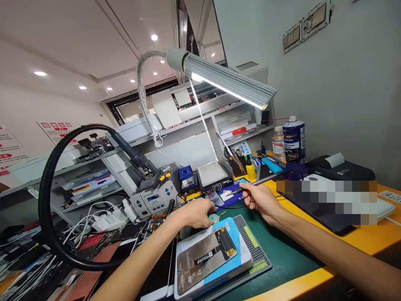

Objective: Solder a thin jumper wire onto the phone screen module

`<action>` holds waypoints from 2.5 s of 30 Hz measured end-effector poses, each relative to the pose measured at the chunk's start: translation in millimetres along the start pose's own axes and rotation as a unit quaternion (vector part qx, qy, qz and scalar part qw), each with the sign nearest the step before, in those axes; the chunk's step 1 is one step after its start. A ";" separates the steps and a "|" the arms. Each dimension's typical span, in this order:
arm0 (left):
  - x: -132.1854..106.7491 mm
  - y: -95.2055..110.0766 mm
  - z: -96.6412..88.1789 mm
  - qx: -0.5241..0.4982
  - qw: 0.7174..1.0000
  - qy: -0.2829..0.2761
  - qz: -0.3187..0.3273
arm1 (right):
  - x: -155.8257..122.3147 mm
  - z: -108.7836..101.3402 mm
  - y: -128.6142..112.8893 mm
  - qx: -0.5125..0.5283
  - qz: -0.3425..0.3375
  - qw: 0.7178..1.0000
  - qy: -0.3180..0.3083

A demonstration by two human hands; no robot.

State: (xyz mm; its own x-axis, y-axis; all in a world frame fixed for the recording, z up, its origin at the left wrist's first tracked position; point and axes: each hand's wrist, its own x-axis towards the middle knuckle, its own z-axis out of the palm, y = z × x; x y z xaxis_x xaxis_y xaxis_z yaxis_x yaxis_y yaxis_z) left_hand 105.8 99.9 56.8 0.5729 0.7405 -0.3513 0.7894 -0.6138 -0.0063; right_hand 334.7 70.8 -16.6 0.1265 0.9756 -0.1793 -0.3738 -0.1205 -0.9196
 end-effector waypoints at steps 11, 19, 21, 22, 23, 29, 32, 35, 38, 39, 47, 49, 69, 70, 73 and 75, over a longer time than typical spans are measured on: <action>13.8 -11.6 3.1 0.019 0.997 -0.061 0.029 | 5.8 -4.7 0.4 -0.003 -0.004 1.000 0.011; 17.6 -22.5 5.1 -0.010 0.997 -0.065 0.039 | 4.8 -6.0 -4.1 -0.011 -0.010 1.000 0.022; 19.9 -25.5 5.9 -0.019 0.996 -0.078 0.034 | 6.4 -6.6 -3.5 -0.010 -0.010 1.000 0.023; 21.3 -26.7 6.4 -0.022 0.996 -0.082 0.032 | 7.1 -7.0 -3.2 -0.009 -0.010 1.000 0.023; 22.6 -27.7 6.9 -0.025 0.996 -0.085 0.031 | 7.7 -7.5 -3.1 -0.008 -0.011 1.000 0.022; 26.9 -30.4 7.6 -0.022 0.995 -0.091 0.023 | 7.4 -8.8 -4.3 -0.007 -0.010 1.000 0.021; 23.8 -29.9 6.6 -0.017 0.996 -0.086 0.021 | 6.5 -8.0 -5.4 -0.009 -0.006 1.000 0.021; 17.7 -27.8 7.2 -0.008 0.998 -0.063 0.004 | 5.4 -6.8 -6.7 -0.011 -0.002 1.000 0.020; 12.1 -25.3 9.0 -0.007 0.999 -0.038 -0.012 | 3.6 -5.2 -8.1 -0.009 -0.001 1.000 0.019; 11.0 -24.7 9.4 -0.009 0.999 -0.031 -0.012 | 3.0 -4.6 -8.4 -0.008 0.000 1.000 0.020; 7.0 -26.3 5.4 -0.131 0.989 0.061 -0.006 | 3.0 -4.1 -10.2 0.009 0.009 1.000 0.027; -4.3 -29.0 2.2 -0.210 0.974 0.089 -0.014 | 2.6 -6.4 -11.9 0.019 0.015 1.000 0.016; -103.3 -9.6 46.3 -0.398 0.914 0.002 -0.078 | -40.4 18.1 1.0 -0.045 0.063 0.980 -0.182; -103.2 -9.5 45.8 -0.394 0.916 -0.004 -0.077 | -41.2 18.7 1.6 -0.056 0.065 0.980 -0.181; -102.6 -8.1 44.4 -0.399 0.913 -0.015 -0.076 | -42.7 20.1 3.7 -0.082 0.076 0.979 -0.173; -101.9 -7.0 44.0 -0.423 0.902 -0.025 -0.075 | -42.8 20.4 5.4 -0.092 0.085 0.978 -0.166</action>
State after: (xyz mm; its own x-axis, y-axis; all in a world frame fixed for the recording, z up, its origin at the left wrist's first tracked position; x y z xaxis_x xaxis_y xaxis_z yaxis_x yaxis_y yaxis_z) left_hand 32.2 16.8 51.5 0.4521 0.7711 -0.4483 0.7547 -0.0627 0.6531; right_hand 308.5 32.2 -6.7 -0.2398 0.9405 -0.2408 -0.1872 -0.2882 -0.9391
